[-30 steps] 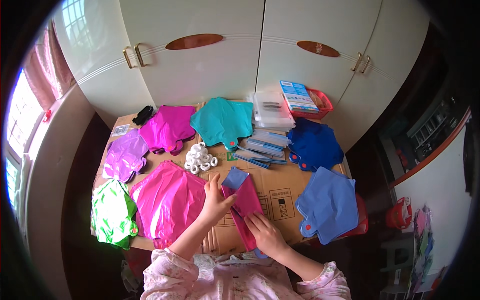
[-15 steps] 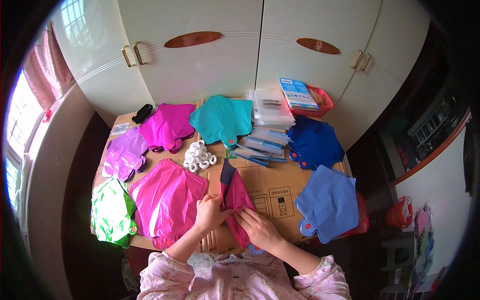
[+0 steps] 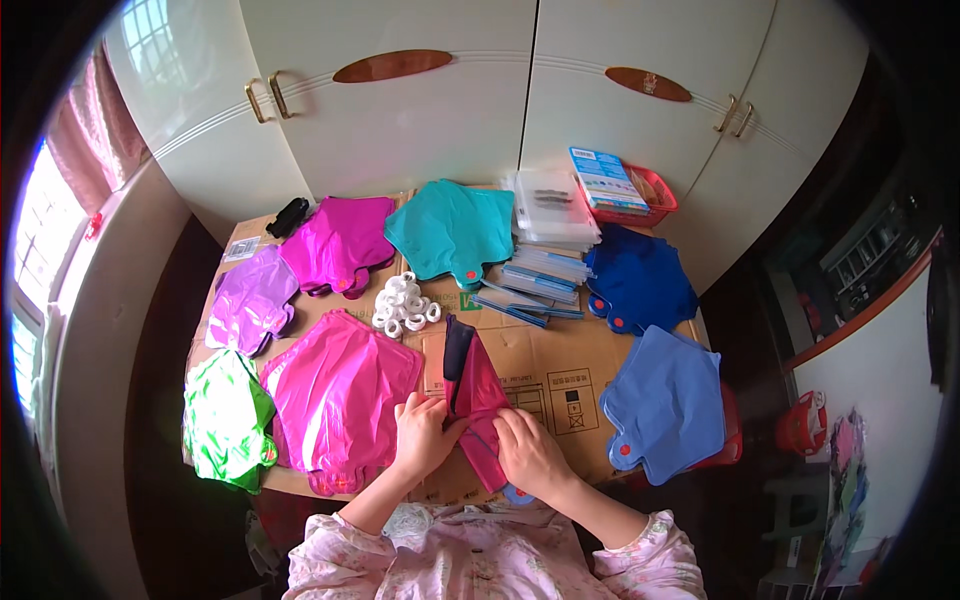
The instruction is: Sorting and folding various colored plastic sheets on a table while following a manual.
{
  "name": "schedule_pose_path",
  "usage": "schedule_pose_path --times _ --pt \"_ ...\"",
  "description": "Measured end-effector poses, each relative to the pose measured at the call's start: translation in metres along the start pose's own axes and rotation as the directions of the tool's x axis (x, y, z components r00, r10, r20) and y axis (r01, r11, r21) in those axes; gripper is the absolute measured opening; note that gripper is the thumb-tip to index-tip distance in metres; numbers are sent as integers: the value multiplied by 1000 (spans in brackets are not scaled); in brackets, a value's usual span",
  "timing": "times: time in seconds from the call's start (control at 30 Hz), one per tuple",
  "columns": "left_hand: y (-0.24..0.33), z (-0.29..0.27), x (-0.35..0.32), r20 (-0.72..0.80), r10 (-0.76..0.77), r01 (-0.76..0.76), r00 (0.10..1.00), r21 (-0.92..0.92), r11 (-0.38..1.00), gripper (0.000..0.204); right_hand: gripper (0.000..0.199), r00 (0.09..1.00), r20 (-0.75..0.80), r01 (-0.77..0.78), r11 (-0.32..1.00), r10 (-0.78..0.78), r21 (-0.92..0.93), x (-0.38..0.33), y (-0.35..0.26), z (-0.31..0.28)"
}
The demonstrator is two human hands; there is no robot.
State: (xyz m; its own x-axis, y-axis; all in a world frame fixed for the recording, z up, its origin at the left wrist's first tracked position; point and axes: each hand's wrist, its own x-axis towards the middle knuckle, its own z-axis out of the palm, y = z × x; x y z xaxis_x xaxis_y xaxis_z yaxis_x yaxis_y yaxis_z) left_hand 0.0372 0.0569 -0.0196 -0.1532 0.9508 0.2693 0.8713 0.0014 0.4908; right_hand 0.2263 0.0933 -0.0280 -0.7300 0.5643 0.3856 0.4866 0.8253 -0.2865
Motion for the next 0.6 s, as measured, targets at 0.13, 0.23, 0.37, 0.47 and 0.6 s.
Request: schedule_pose_path --times 0.13,0.23,0.37,0.47,0.6 --pt "-2 3 -2 -18 21 -21 1000 -22 1000 30 34 1000 6 -29 999 29 19 3 0 -2" --pt "-3 4 -3 -1 23 -23 1000 -9 1000 29 36 999 -5 -32 999 32 5 3 0 -3" --pt "-2 2 -3 -16 31 -32 999 -19 999 28 38 1000 -1 -31 999 31 -31 4 -1 -4" --pt "-2 4 -4 -24 56 -56 998 -5 998 25 38 999 5 -33 998 34 -48 4 -1 -4" --pt "1 4 -7 -86 141 -140 986 15 990 19 39 999 -4 -51 998 51 -34 6 0 -4"
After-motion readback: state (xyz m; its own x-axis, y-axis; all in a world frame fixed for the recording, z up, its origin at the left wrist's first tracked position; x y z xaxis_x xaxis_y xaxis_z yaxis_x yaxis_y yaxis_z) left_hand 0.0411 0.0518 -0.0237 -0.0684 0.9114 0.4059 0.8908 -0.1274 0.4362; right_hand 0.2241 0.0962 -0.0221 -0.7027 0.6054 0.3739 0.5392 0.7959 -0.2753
